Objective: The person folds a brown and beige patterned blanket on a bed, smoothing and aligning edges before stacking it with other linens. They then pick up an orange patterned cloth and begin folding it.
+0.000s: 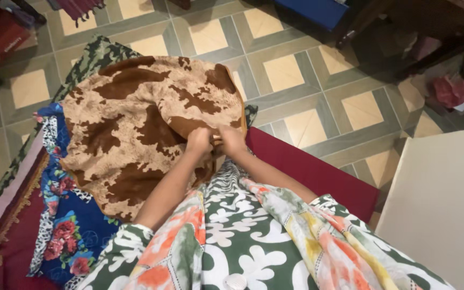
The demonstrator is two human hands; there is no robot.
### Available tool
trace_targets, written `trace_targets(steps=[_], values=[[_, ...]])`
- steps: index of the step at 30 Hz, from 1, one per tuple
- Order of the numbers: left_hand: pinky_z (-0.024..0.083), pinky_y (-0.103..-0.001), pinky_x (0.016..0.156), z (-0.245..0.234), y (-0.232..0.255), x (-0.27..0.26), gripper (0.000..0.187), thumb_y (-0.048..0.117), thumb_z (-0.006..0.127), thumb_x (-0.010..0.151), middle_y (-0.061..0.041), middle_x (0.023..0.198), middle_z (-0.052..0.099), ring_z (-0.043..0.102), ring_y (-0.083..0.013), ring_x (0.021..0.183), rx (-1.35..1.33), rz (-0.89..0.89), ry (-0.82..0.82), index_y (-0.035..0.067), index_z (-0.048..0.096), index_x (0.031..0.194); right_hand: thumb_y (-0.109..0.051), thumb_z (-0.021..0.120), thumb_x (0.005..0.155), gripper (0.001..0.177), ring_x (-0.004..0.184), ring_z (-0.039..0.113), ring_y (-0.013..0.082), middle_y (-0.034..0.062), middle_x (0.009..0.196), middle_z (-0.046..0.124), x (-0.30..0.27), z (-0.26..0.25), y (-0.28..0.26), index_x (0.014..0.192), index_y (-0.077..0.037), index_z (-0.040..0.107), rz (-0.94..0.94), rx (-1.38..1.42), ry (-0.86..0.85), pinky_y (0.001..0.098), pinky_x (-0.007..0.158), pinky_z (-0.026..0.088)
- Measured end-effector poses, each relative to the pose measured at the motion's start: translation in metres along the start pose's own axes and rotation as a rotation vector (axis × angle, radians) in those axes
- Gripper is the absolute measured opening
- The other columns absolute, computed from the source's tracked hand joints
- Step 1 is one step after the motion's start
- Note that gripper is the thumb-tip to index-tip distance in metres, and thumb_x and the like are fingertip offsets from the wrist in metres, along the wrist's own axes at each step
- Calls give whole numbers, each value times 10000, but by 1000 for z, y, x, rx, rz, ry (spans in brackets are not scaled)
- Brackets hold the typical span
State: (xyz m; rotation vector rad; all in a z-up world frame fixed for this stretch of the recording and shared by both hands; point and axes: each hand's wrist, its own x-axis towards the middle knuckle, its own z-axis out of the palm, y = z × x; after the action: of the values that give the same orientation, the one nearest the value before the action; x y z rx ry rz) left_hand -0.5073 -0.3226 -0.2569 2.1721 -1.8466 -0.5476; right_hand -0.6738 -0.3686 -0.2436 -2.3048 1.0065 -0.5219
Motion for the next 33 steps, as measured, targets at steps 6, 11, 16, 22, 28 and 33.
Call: trace_targets(steps=[6,11,16,22,28,33], values=[[567,-489,783,-23,-6,-12,161,79,735,653,-187,841,725,703,-391,844,-56,5,79,94,755,813,-40,740,705,382,931,714,316,130,924,765,6,-5,50,1049,-201,785,330,-335,23,531,976,435],[555,-486,784,-52,-30,-33,201,143,764,711,-156,956,743,697,-378,907,-154,-142,213,107,754,909,-5,708,747,303,873,732,336,172,930,742,18,-30,59,998,-144,807,279,78,107,425,772,557],[531,-453,864,-69,-32,-49,586,216,877,646,-146,1144,712,670,-363,1046,-255,-164,150,117,650,1177,-38,786,704,278,864,702,369,193,919,721,34,-21,10,977,-94,791,68,59,129,436,746,547],[534,-461,895,-88,-9,-57,638,255,883,671,-156,1225,626,640,-401,1118,-311,89,236,73,590,1208,-61,717,747,236,914,726,331,120,936,759,29,-24,-43,956,-135,797,-189,35,4,430,785,560],[508,-488,881,-81,21,-69,607,101,796,718,-236,1233,585,594,-455,1105,-378,61,238,6,531,1255,-90,738,716,240,889,726,339,137,926,752,23,-27,-79,947,-121,796,21,90,142,427,769,568],[559,-386,838,-56,10,-65,253,4,703,772,-199,1011,726,717,-351,955,-520,-52,485,-10,728,1023,-47,765,745,229,883,751,309,150,918,752,15,-20,-76,973,-69,763,-7,282,85,390,755,578]])
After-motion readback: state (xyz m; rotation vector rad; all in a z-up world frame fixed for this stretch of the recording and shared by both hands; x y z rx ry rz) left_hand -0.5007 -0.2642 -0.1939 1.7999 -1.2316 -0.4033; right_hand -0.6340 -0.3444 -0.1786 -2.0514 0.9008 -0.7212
